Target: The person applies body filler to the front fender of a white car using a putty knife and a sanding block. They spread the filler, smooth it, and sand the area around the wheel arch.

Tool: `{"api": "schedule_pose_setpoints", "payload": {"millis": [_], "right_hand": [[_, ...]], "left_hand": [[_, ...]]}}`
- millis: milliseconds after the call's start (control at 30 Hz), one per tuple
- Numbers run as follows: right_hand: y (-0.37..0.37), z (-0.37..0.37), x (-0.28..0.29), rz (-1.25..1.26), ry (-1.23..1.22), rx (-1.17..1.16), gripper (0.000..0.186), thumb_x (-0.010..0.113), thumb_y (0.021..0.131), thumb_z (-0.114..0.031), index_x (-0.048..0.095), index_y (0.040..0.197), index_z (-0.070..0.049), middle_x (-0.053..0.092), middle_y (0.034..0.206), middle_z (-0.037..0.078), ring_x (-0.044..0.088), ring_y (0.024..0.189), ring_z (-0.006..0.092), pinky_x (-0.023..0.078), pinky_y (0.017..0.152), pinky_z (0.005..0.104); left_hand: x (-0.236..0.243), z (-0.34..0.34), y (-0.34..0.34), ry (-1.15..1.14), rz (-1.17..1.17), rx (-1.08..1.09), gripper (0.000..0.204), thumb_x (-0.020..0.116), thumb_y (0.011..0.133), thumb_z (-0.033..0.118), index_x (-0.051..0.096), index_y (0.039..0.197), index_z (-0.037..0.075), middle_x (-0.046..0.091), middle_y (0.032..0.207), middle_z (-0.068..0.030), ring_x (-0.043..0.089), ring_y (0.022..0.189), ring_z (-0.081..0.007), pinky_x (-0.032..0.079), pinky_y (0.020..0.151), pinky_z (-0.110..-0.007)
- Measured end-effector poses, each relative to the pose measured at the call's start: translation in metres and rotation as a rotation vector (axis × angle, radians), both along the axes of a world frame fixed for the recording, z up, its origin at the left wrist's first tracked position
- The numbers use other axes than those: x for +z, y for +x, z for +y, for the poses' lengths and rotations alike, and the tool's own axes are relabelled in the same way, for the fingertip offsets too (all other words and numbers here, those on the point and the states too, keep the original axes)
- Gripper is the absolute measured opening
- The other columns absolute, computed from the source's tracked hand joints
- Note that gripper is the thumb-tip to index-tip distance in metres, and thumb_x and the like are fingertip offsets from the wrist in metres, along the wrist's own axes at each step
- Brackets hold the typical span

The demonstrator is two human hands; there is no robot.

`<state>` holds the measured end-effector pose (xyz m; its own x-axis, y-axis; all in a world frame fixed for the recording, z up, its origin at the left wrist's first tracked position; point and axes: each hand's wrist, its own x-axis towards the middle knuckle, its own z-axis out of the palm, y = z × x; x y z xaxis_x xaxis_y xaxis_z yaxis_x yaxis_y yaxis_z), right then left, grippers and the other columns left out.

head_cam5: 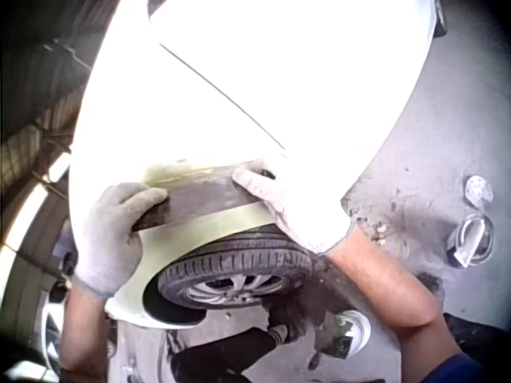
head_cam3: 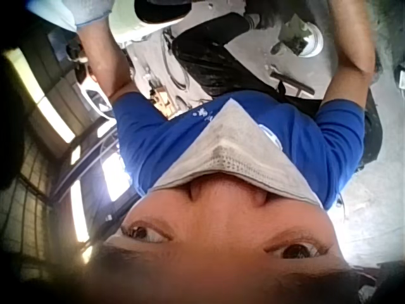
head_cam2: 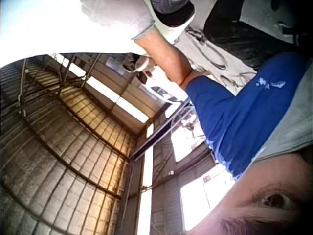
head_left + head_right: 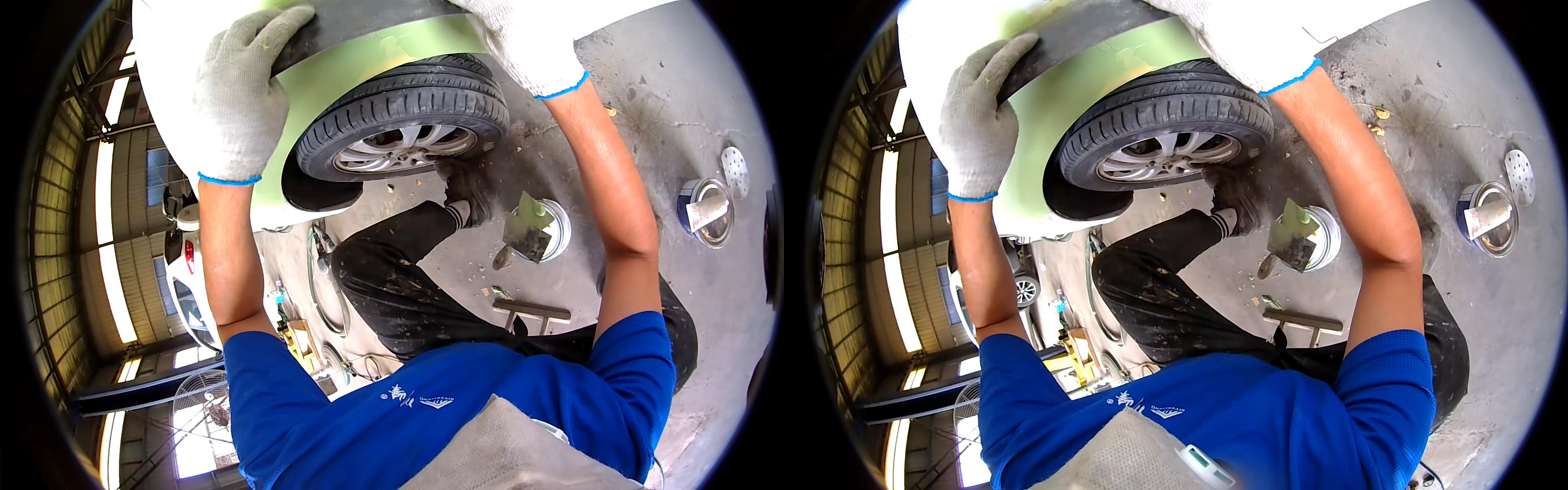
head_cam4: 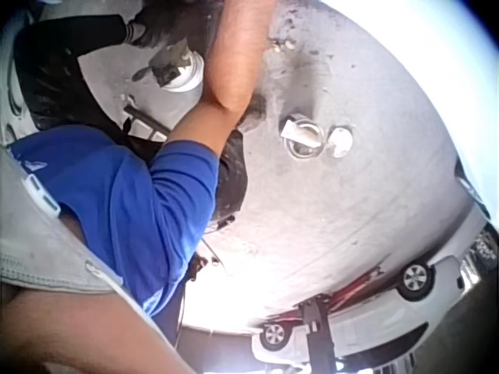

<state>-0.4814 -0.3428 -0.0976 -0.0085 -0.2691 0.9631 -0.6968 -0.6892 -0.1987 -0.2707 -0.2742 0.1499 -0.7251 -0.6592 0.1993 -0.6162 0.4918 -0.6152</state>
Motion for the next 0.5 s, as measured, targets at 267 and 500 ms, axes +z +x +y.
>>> {"api": "schedule_pose_setpoints", "payload": {"millis": [267,500], "right_hand": [[0.023,-0.015,0.01,-0.037,0.007,0.012,0.057,0.064,0.079,-0.014,0.066,0.133,-0.031,0.062,0.118,0.001,0.059,0.107,0.0235,0.047,0.095,0.0409],[0.017,-0.021,0.011,-0.065,0.013,0.0,0.057,0.064,0.079,-0.014,0.066,0.133,-0.032,0.062,0.118,0.001,0.059,0.107,0.0233,0.047,0.096,0.041]], "left_hand": [[-0.015,-0.012,0.013,-0.116,-0.085,0.136,0.078,0.056,0.076,-0.013,0.06,0.141,0.031,0.062,0.132,-0.0083,0.059,0.119,-0.0334,0.051,0.105,-0.043],[-0.001,-0.016,0.008,-0.149,-0.17,0.098,0.083,0.057,0.073,-0.013,0.059,0.142,0.032,0.062,0.131,-0.0097,0.059,0.119,-0.0326,0.051,0.105,-0.043]]}}
